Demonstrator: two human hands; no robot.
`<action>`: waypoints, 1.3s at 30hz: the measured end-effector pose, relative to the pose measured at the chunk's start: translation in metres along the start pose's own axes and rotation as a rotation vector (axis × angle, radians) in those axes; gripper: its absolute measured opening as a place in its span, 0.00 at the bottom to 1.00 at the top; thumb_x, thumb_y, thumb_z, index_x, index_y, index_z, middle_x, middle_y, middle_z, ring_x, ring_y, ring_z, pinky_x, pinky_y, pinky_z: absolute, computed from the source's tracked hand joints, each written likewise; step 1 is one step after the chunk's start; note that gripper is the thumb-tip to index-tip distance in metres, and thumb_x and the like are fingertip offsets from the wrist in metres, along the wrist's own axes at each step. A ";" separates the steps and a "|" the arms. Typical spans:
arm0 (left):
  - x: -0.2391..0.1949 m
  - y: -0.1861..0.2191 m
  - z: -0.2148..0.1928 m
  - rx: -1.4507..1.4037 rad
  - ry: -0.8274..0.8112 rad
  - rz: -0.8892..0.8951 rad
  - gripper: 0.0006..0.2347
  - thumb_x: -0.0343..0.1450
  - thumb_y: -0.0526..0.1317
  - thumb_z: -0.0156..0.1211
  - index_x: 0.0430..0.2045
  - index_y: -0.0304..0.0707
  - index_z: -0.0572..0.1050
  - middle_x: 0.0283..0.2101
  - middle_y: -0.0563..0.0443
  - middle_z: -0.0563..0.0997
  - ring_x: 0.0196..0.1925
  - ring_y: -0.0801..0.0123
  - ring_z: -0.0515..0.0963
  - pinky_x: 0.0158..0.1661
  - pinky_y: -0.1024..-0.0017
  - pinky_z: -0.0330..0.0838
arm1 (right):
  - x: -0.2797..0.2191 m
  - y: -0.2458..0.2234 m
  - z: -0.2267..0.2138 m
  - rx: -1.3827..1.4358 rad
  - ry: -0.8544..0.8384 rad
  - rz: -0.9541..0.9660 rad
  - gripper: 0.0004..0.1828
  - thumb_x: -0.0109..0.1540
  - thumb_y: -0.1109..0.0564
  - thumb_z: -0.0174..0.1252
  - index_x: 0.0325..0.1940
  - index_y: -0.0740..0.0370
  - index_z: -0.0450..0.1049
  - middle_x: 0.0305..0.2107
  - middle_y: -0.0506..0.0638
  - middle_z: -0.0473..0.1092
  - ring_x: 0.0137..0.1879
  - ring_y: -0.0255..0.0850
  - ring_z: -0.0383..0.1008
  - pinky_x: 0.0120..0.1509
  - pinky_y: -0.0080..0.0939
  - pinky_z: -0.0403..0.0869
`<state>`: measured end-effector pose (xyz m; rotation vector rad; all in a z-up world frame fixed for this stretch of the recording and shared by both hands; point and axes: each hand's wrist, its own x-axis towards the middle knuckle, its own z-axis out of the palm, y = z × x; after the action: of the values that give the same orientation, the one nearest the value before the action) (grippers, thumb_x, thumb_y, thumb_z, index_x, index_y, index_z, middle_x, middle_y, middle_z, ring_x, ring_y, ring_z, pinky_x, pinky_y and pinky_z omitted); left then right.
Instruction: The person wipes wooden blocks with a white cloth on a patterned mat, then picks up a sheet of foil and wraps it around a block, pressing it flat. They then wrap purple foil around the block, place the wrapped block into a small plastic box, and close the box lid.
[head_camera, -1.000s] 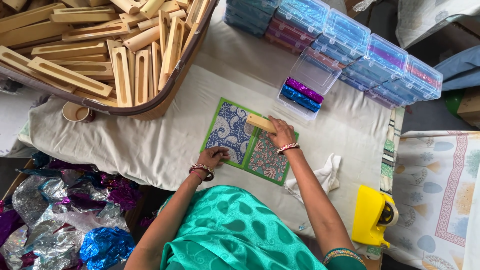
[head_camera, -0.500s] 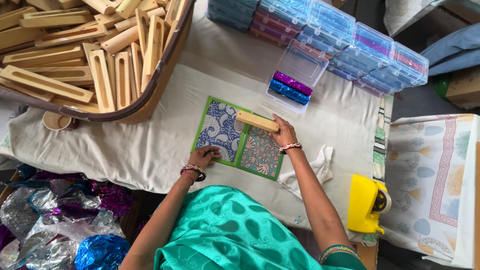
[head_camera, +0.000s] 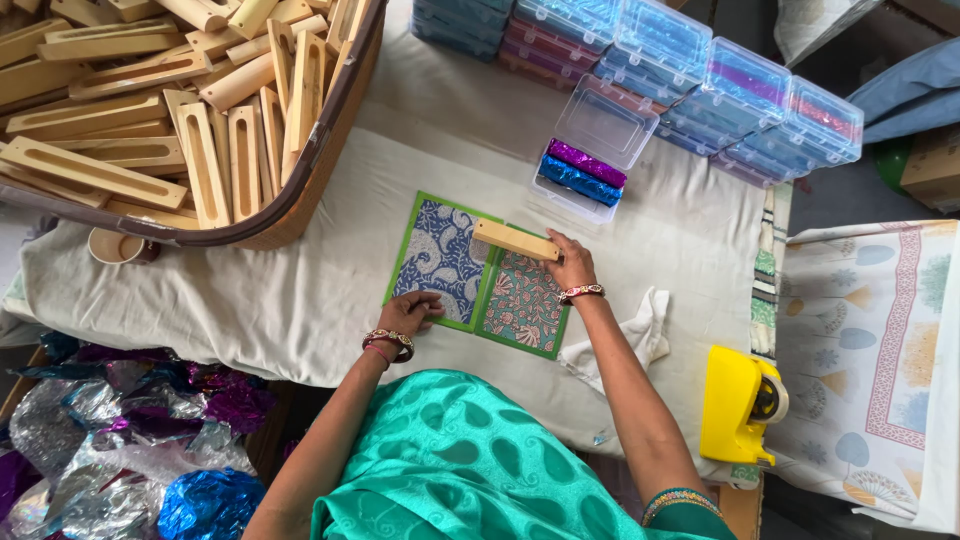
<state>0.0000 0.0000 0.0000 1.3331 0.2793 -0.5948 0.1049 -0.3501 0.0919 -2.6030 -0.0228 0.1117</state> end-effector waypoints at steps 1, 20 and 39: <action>0.001 0.001 0.001 0.001 0.006 -0.005 0.12 0.76 0.31 0.47 0.49 0.39 0.78 0.46 0.54 0.84 0.50 0.72 0.85 0.40 0.79 0.79 | 0.002 0.002 0.001 0.004 -0.006 0.000 0.41 0.49 0.61 0.75 0.66 0.48 0.71 0.47 0.58 0.77 0.51 0.51 0.79 0.60 0.47 0.76; 0.002 -0.002 -0.003 0.014 -0.017 0.005 0.12 0.76 0.33 0.47 0.50 0.36 0.78 0.46 0.50 0.85 0.49 0.70 0.85 0.40 0.78 0.79 | -0.109 0.052 0.017 0.047 0.191 0.153 0.43 0.53 0.54 0.72 0.70 0.60 0.62 0.62 0.59 0.65 0.66 0.52 0.67 0.65 0.48 0.72; -0.003 -0.006 0.001 0.034 0.029 0.059 0.12 0.76 0.33 0.48 0.51 0.35 0.77 0.48 0.53 0.84 0.51 0.73 0.84 0.43 0.78 0.77 | -0.134 0.002 0.009 -0.060 0.289 0.052 0.35 0.58 0.48 0.67 0.66 0.64 0.69 0.62 0.57 0.67 0.67 0.52 0.66 0.71 0.51 0.67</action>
<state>-0.0061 -0.0006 -0.0029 1.3793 0.2529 -0.5332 -0.0290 -0.3524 0.0931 -2.6552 0.1471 -0.2499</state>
